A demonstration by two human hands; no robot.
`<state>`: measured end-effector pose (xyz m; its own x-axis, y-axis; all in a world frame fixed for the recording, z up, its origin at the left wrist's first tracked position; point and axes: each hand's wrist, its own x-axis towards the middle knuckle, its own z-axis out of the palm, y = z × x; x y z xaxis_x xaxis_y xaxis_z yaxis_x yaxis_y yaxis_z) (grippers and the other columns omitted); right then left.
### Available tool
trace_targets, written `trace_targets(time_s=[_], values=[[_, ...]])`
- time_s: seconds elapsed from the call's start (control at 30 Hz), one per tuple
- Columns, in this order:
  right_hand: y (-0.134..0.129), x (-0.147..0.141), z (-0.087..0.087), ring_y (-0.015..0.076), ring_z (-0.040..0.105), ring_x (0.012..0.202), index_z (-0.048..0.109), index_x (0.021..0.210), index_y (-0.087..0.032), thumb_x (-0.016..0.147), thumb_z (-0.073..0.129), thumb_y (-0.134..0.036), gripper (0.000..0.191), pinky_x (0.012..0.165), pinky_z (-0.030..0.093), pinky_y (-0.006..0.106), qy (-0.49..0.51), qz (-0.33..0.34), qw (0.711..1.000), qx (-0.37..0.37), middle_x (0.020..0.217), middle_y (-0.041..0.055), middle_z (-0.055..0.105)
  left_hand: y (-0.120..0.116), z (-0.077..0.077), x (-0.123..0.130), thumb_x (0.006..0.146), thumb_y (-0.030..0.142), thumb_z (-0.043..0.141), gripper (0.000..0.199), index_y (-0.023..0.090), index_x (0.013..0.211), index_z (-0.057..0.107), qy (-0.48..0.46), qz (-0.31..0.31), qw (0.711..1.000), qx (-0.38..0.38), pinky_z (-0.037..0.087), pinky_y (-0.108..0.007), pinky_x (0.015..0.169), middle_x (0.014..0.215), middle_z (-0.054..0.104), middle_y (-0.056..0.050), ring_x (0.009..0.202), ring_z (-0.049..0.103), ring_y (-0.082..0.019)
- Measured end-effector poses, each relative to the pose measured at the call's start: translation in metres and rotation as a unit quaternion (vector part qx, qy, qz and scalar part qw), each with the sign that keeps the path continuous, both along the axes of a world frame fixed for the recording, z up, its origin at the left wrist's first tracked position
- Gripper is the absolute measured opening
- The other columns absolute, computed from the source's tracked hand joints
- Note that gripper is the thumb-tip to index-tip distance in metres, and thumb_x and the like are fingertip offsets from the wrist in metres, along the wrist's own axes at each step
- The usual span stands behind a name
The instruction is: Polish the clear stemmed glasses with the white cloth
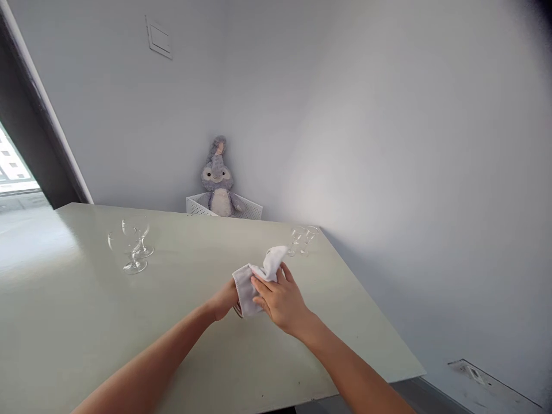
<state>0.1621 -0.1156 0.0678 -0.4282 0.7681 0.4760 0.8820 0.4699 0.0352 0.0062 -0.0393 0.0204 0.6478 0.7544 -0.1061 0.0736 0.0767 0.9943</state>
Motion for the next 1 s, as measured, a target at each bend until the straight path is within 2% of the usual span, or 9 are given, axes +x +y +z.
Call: trace_targets(time_s=[0.13,0.23,0.33,0.47,0.53,0.67,0.83,0.9,1.0], values=[[0.022,-0.002,-0.009,0.0232,0.050,0.091,0.064,0.093,-0.020,0.086,0.040,-0.028,0.026,0.079,0.037,0.037,0.105,-0.055,0.992,-0.032,0.095,0.0073,0.064,-0.003,-0.006,0.004,0.068,0.025,0.045,0.023,0.016,0.047,0.047,0.146,0.000,0.982,0.117,0.030,-0.021,0.044,0.046,0.047,0.002,0.043,0.039,-0.009],[0.038,0.008,-0.006,0.0192,0.053,0.085,0.066,0.084,-0.020,0.085,0.040,-0.034,0.030,0.073,0.040,0.030,0.303,-0.073,0.946,-0.090,0.091,0.0048,0.064,-0.002,-0.006,0.003,0.070,0.028,0.044,0.024,0.016,0.050,0.046,0.162,0.038,0.974,0.154,0.026,-0.020,0.043,0.048,0.046,0.003,0.043,0.036,-0.008],[0.053,0.013,-0.009,0.0179,0.056,0.075,0.065,0.081,-0.016,0.081,0.042,-0.047,0.038,0.067,0.042,0.028,0.550,-0.082,0.813,-0.173,0.079,0.0043,0.064,-0.003,-0.002,0.004,0.075,0.042,0.043,0.029,0.017,0.062,0.053,0.106,0.061,0.982,0.143,0.029,-0.020,0.045,0.051,0.045,0.003,0.047,0.039,-0.009],[0.061,-0.005,-0.033,0.0175,0.057,0.065,0.061,0.084,-0.015,0.073,0.046,-0.060,0.049,0.056,0.043,0.027,0.798,-0.080,0.553,-0.226,0.069,0.0036,0.062,-0.002,-0.004,0.006,0.077,0.050,0.042,0.035,0.019,0.088,0.055,0.074,0.117,0.982,0.124,0.032,-0.021,0.047,0.054,0.048,0.004,0.050,0.043,-0.011],[0.057,-0.022,-0.049,0.0180,0.058,0.067,0.059,0.085,-0.016,0.072,0.045,-0.063,0.051,0.055,0.043,0.027,0.839,-0.042,0.489,-0.236,0.075,0.0050,0.063,-0.001,-0.008,0.007,0.078,0.049,0.042,0.033,0.021,0.090,0.054,0.090,0.153,0.974,0.143,0.032,-0.021,0.047,0.058,0.050,0.003,0.052,0.045,-0.012],[0.043,-0.053,-0.071,0.0173,0.058,0.076,0.060,0.090,-0.018,0.075,0.046,-0.060,0.047,0.061,0.044,0.027,0.834,0.038,0.483,-0.265,0.087,0.0062,0.063,-0.002,-0.017,0.007,0.080,0.041,0.042,0.023,0.025,0.088,0.056,0.158,0.236,0.916,0.284,0.037,-0.025,0.054,0.073,0.052,0.000,0.061,0.049,-0.015],[0.036,-0.058,-0.072,0.0173,0.058,0.078,0.058,0.099,-0.021,0.074,0.053,-0.057,0.044,0.063,0.043,0.027,0.824,0.070,0.486,-0.284,0.088,0.0052,0.063,-0.006,-0.017,0.009,0.080,0.026,0.044,0.025,0.027,0.097,0.062,0.173,0.281,0.813,0.479,0.038,-0.037,0.077,0.096,0.053,-0.007,0.083,0.048,-0.021],[0.036,-0.052,-0.068,0.0170,0.057,0.074,0.058,0.098,-0.020,0.073,0.056,-0.054,0.042,0.062,0.042,0.027,0.820,0.077,0.495,-0.277,0.083,0.0041,0.063,-0.007,-0.014,0.010,0.082,0.025,0.041,0.027,0.027,0.097,0.063,0.159,0.262,0.821,0.481,0.037,-0.038,0.080,0.107,0.053,-0.007,0.088,0.048,-0.021],[0.036,-0.041,-0.065,0.0158,0.055,0.065,0.060,0.090,-0.017,0.070,0.060,-0.052,0.040,0.057,0.040,0.026,0.811,0.075,0.497,-0.299,0.072,0.0029,0.061,-0.004,-0.007,0.009,0.084,0.033,0.040,0.026,0.025,0.093,0.062,0.100,0.229,0.893,0.373,0.039,-0.037,0.080,0.111,0.054,-0.006,0.093,0.049,-0.022]])
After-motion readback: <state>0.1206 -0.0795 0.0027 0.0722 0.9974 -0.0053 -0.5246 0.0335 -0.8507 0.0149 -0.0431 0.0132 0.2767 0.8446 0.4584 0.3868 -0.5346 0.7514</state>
